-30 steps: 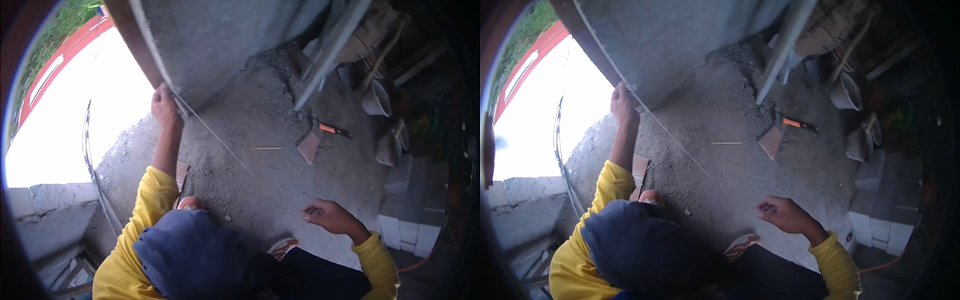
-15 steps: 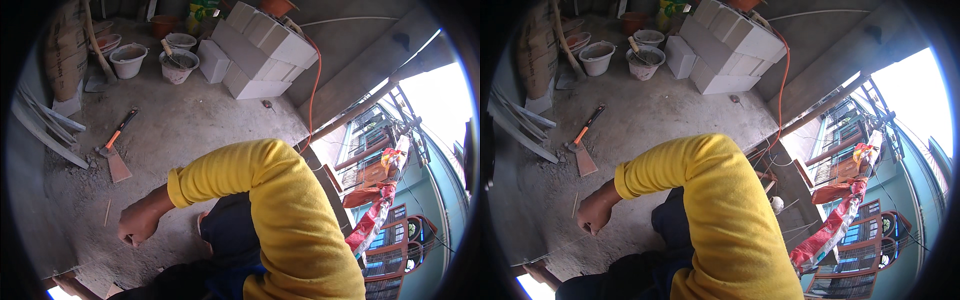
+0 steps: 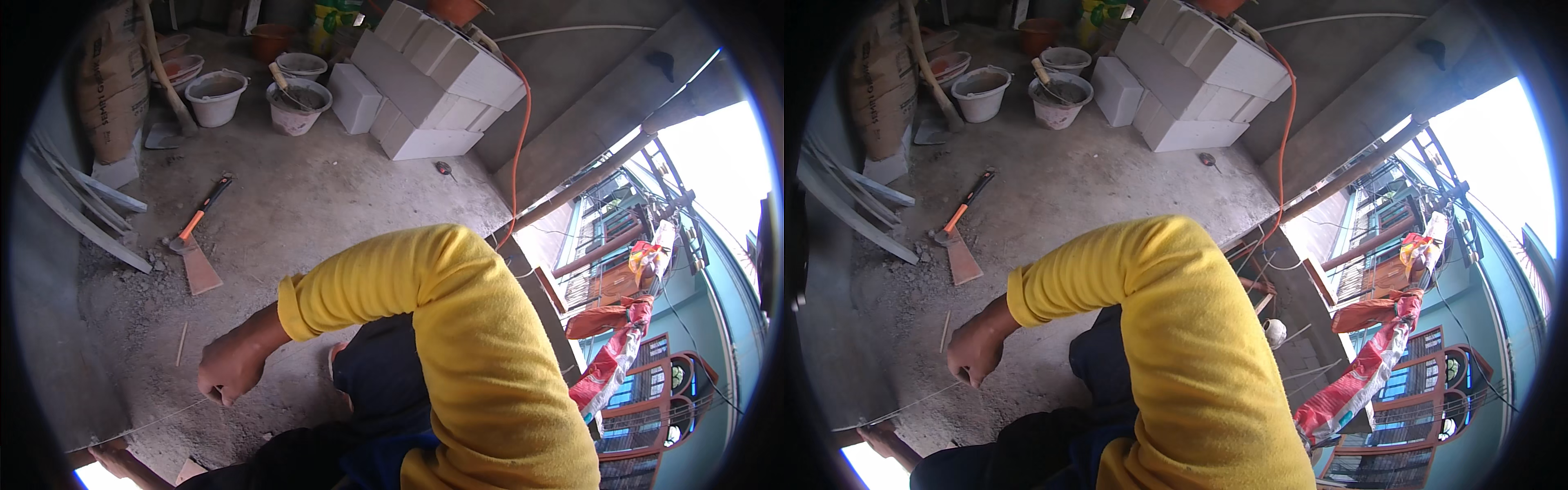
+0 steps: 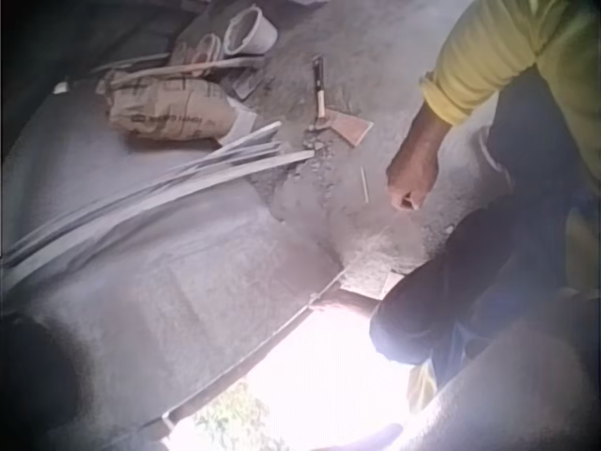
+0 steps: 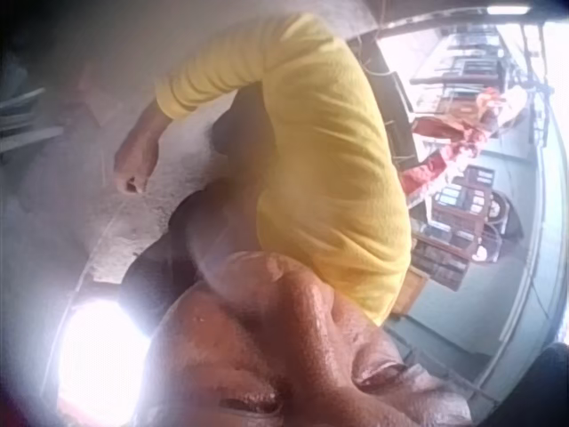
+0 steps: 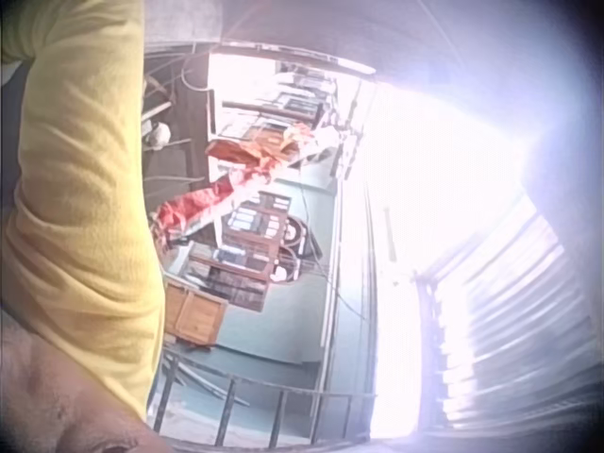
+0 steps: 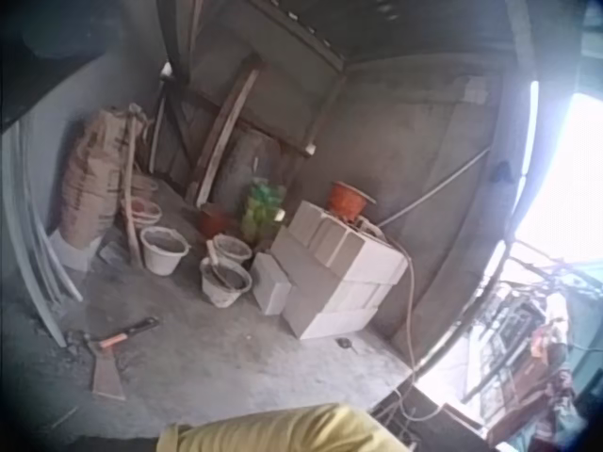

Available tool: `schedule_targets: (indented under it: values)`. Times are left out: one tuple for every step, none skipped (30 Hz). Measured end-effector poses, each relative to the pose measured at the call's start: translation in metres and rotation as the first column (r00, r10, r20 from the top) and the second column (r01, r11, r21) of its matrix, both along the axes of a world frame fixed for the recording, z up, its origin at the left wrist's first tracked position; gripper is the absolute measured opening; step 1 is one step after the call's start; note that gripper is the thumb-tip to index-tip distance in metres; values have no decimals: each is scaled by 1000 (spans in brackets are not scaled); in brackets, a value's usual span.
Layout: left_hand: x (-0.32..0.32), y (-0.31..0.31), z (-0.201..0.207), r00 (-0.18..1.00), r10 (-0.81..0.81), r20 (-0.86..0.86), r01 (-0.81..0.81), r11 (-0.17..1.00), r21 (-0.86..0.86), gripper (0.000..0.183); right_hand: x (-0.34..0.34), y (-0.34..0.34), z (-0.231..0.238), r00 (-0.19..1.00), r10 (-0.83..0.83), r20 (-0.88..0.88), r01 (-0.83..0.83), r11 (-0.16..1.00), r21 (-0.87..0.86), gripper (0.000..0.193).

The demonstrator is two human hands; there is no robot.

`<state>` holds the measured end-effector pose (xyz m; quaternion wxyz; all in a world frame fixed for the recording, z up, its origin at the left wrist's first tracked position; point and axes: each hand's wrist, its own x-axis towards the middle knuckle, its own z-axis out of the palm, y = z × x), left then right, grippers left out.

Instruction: The person hammers nails into a concrete wall using a hammer and a string line for alignment. They repeatedly position the string, drive nails, and adjust the line to maintain a straight reference.

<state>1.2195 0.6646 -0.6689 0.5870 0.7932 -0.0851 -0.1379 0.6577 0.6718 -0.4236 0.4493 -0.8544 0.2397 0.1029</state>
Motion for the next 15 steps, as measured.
schedule_targets:
  values:
    - [-3, 2, 4, 1000, -8, 0, 8, 1000, 8, 61, 0, 1, 1, 1000, -1, -4, 1, 1000, 7, 29]
    - [-8, 2, 9, 1000, -20, 19, 19, 1000, 22, 61, 0, 3, 3, 1000, -3, -8, 3, 1000, 14, 29]
    - [-14, 3, 16, 999, -29, 37, 28, 999, 33, 61, 0, 4, 4, 1000, -1, -14, 2, 1000, 17, 29]
    - [-16, 4, 18, 998, -39, 55, 37, 998, 45, 62, 0, 5, 4, 1000, -1, -20, 1, 1000, 21, 29]
    - [-8, 6, 12, 989, -62, 138, 50, 995, 83, 63, 0, 7, 4, 1000, -1, -25, 1, 1000, 25, 29]
    - [-3, 7, 9, 972, -86, 219, 61, 991, 119, 64, -1, 7, 3, 1000, 4, -21, -4, 1000, 21, 29]
    - [-1, 9, 8, 948, -112, 299, 67, 985, 157, 66, -2, 9, 0, 1000, 9, -17, -9, 1000, 18, 29]
    - [-2, 9, 8, 974, -62, 216, 30, 989, 148, 64, -4, 11, -2, 1000, 16, -12, -16, 1000, 15, 29]
    - [-29, 7, 25, 992, -23, 124, 4, 988, 153, 63, -9, 14, -5, 999, 16, -30, -15, 1000, 22, 29]
    - [-43, 7, 37, 999, 26, 36, -31, 988, 152, 61, -10, 16, -4, 999, 23, -44, -23, 1000, 20, 29]
    - [-43, 8, 33, 997, -7, 76, -3, 992, 127, 60, -14, 18, -3, 998, 35, -59, -34, 999, 20, 29]
    - [-33, 11, 31, 992, -29, 126, 16, 994, 106, 59, -11, 17, -3, 997, 62, -39, -61, 998, 24, 29]
    - [-26, 18, 29, 984, -44, 173, 29, 996, 88, 58, -9, 14, -3, 995, 96, -22, -95, 995, 30, 29]
    - [-24, 17, 22, 997, -75, -11, 74, 995, -71, 57, -9, 11, -2, 990, 139, -9, -138, 990, 38, 29]
    - [-34, 16, 17, 974, -112, -198, 67, 973, -220, 56, -9, 11, 5, 993, 112, -41, -110, 992, 66, 28]
